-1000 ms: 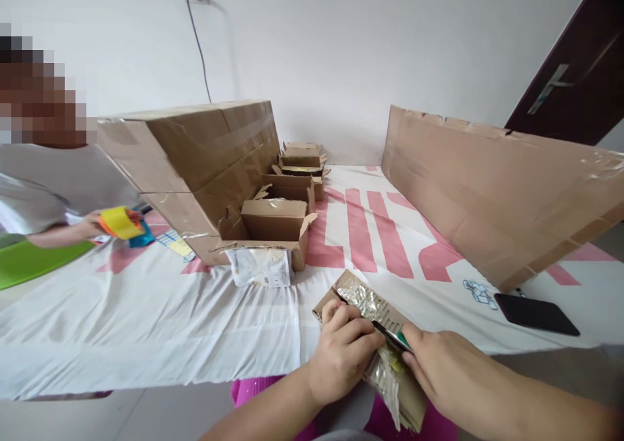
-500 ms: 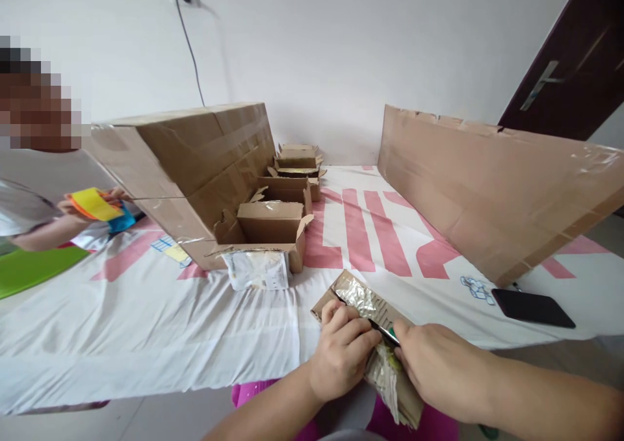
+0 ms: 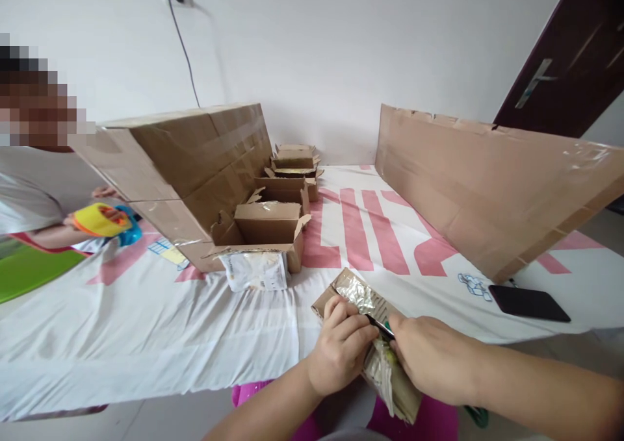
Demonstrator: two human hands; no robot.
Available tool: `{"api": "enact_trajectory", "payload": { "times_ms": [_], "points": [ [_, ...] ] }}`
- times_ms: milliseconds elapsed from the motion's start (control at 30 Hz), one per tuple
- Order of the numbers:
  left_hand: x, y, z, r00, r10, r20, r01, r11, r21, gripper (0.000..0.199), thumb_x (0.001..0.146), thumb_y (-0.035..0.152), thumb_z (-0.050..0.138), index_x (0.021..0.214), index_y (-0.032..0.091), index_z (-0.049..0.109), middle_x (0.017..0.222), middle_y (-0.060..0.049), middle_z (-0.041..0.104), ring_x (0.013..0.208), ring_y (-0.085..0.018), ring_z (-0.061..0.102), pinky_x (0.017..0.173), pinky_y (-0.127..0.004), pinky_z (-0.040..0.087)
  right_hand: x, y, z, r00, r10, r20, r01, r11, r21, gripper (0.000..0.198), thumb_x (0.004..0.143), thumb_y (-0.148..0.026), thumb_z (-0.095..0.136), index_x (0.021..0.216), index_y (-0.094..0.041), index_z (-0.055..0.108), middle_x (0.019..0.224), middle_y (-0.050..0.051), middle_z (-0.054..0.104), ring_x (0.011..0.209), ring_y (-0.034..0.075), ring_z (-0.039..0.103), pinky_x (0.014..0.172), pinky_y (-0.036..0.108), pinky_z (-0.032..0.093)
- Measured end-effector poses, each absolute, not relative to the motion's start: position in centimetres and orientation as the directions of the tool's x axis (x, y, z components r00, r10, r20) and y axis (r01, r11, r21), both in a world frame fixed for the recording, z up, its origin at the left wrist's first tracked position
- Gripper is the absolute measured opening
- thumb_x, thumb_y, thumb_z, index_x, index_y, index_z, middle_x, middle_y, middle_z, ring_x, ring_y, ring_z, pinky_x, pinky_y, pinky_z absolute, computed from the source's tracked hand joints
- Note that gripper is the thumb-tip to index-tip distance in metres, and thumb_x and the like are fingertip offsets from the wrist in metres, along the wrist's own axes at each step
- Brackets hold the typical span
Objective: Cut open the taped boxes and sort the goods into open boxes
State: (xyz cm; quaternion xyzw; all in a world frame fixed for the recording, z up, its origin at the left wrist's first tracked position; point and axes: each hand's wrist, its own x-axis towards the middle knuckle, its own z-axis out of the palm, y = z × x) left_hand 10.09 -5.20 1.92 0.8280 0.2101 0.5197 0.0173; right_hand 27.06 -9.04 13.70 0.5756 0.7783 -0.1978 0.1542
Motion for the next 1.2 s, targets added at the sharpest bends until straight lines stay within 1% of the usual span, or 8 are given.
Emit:
{"api": "enact_trajectory", "payload": {
  "times_ms": [167, 333, 567, 767, 833, 1000, 1067, 1200],
  "points": [
    [10.1, -5.3, 1.8, 0.372, 0.371, 0.851, 0.344, -0.906, 0.245, 0.017, 0.089, 0.01, 0.054, 0.096, 0.021, 0.066, 0.082, -0.003, 0.073, 0.08, -0.018, 0.055, 0.092, -0.044, 0.041, 27.6, -9.8, 13.7, -0.246, 0.838, -0.487, 0.969, 0.23, -0.094, 0.033, 0.078, 0.0, 0.047, 0.107, -0.011, 0.058, 0.082, 0.016, 0.076, 0.076, 0.032, 0.074, 0.051, 0.031, 0.027],
    [10.2, -5.2, 1.9, 0.366, 0.361, 0.858, 0.352, -0.907, 0.231, 0.016, 0.091, 0.012, 0.054, 0.095, 0.021, 0.066, 0.08, -0.002, 0.073, 0.079, -0.017, 0.056, 0.091, -0.042, 0.041, 27.0, -8.9, 13.9, -0.298, 0.826, -0.479, 0.955, 0.268, -0.131, 0.027, 0.079, -0.005, 0.051, 0.105, -0.01, 0.058, 0.085, 0.017, 0.076, 0.08, 0.032, 0.074, 0.051, 0.03, 0.027],
    [10.2, -4.9, 2.3, 0.37, 0.349, 0.861, 0.339, -0.914, 0.224, 0.016, 0.09, 0.01, 0.054, 0.093, 0.02, 0.066, 0.081, -0.002, 0.074, 0.08, -0.017, 0.055, 0.093, -0.043, 0.037, 28.1, -10.4, 13.5, -0.301, 0.813, -0.498, 0.945, 0.324, -0.041, 0.031, 0.074, 0.003, 0.047, 0.099, -0.011, 0.06, 0.08, 0.015, 0.075, 0.073, 0.031, 0.073, 0.05, 0.031, 0.021],
    [8.8, -5.2, 2.6, 0.338, 0.314, 0.887, 0.469, -0.873, 0.13, 0.015, 0.093, 0.014, 0.054, 0.092, 0.021, 0.068, 0.083, -0.002, 0.075, 0.081, -0.018, 0.058, 0.092, -0.043, 0.032, 30.1, -10.4, 13.3, -0.26, 0.939, -0.225, 0.964, 0.236, -0.126, 0.013, 0.094, -0.021, 0.04, 0.096, -0.02, 0.053, 0.069, 0.006, 0.069, 0.062, 0.026, 0.068, 0.052, 0.032, 0.023],
    [8.2, -5.8, 2.7, 0.359, 0.299, 0.884, 0.485, -0.869, 0.097, 0.016, 0.093, 0.015, 0.053, 0.092, 0.02, 0.069, 0.082, -0.002, 0.075, 0.083, -0.019, 0.059, 0.092, -0.043, 0.033, 30.4, -10.2, 12.4, -0.25, 0.96, -0.125, 0.962, 0.233, -0.141, 0.009, 0.091, -0.029, 0.052, 0.096, -0.021, 0.052, 0.075, 0.005, 0.069, 0.068, 0.026, 0.068, 0.056, 0.031, 0.027],
    [7.5, -6.9, 2.7, 0.385, 0.319, 0.866, 0.497, -0.862, 0.097, 0.021, 0.096, 0.015, 0.049, 0.094, 0.02, 0.069, 0.082, -0.003, 0.075, 0.084, -0.018, 0.059, 0.091, -0.042, 0.034, 28.8, -9.8, 9.7, -0.266, 0.963, -0.048, 0.948, 0.252, -0.194, 0.045, 0.07, -0.043, 0.078, 0.099, -0.02, 0.053, 0.095, 0.006, 0.064, 0.08, 0.027, 0.067, 0.065, 0.031, 0.039],
    [7.4, -6.9, 2.7, 0.38, 0.33, 0.864, 0.499, -0.86, 0.11, 0.021, 0.097, 0.016, 0.049, 0.094, 0.02, 0.069, 0.083, -0.002, 0.075, 0.083, -0.018, 0.059, 0.09, -0.041, 0.033, 28.0, -9.3, 9.3, -0.29, 0.957, -0.012, 0.943, 0.284, -0.174, 0.045, 0.072, -0.042, 0.077, 0.104, -0.02, 0.054, 0.101, 0.007, 0.063, 0.079, 0.025, 0.067, 0.064, 0.031, 0.04],
    [7.3, -6.7, 2.7, 0.35, 0.358, 0.866, 0.503, -0.851, 0.149, 0.02, 0.096, 0.016, 0.049, 0.091, 0.02, 0.068, 0.082, -0.002, 0.075, 0.083, -0.018, 0.06, 0.09, -0.041, 0.033, 27.8, -7.0, 10.1, -0.345, 0.938, -0.009, 0.932, 0.342, -0.118, 0.018, 0.081, -0.021, 0.059, 0.099, -0.019, 0.057, 0.096, 0.008, 0.068, 0.079, 0.024, 0.067, 0.064, 0.031, 0.038]
  ]
}}
